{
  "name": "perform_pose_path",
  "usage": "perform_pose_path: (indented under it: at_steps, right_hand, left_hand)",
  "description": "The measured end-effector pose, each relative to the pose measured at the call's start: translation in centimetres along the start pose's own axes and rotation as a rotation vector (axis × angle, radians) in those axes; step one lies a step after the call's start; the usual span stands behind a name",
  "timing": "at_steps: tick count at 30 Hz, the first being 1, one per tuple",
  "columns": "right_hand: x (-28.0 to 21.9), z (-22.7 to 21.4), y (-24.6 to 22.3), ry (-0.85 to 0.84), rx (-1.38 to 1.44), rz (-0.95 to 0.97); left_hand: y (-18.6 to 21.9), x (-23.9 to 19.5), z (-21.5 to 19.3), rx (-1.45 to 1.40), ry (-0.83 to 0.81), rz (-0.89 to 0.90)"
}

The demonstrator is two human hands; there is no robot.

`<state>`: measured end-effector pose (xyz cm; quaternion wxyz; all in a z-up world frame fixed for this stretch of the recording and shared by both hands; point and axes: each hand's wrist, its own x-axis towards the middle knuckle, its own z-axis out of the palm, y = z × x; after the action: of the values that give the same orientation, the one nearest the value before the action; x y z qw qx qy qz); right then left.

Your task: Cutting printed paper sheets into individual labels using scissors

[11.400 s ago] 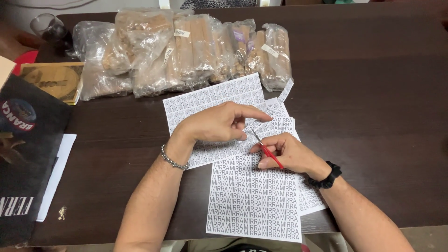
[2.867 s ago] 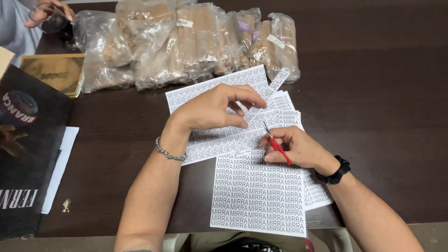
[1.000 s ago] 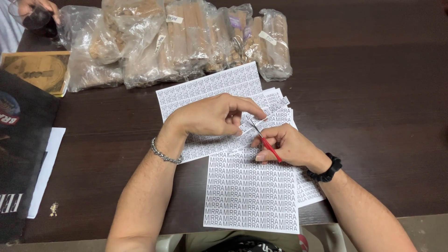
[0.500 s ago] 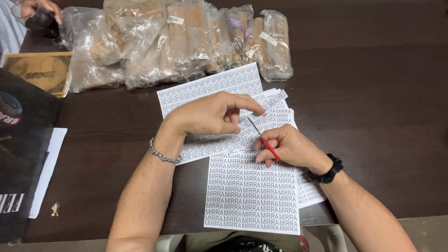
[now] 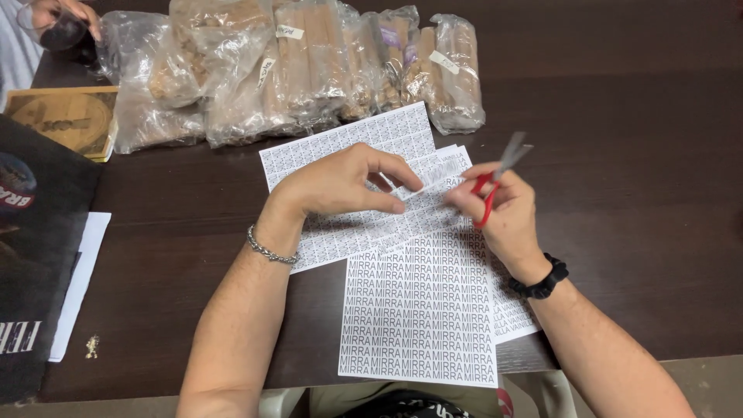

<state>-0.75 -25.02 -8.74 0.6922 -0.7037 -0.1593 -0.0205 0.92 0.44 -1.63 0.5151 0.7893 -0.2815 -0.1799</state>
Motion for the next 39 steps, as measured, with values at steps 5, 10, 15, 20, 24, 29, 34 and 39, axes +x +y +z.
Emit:
perform_pose_path:
  at_steps: [5,10,15,20,24,29,34,39]
  right_hand:
    - [0.3,-0.8,1.0,0.045,-0.019,0.067]
    - [0.3,-0.9,1.8,0.056,-0.062,0.067]
    - [0.9,-1.3,1.7,0.197,-0.04,0.046]
    - [1.0,-1.2,1.5,0.262,-0.008,0.032]
    - [0.9,-1.0,1.3,0.286,0.015,0.033]
    - [1.2,-1.3,2.4,0.278,-0.01,0.026]
    - [1.1,-1.3,1.5,0.286,-0.026,0.024]
    - [1.1,-1.1,0.9,0.304,-0.024,0.012]
  left_hand:
    - [-0.6,0.7,1.3,0.051,0.01,-0.037]
    - [-0.5,0.8,1.3,0.059,0.027,-0.033]
    - [-2.4,1.5,0.7,0.049,0.246,-0.029]
    - [-2.2,1.8,3.2,-0.104,0.263,-0.08]
    - [-4.2,3.7,5.8,-0.481,0.325,-0.076]
    - [-5.4,4.5,6.3,-0.573,0.394,-0.056]
    - [-5.1,4.3,5.7,-0.527,0.421,-0.067]
    - [-4.7,3.5,5.1,-0.279,0.245,-0.12]
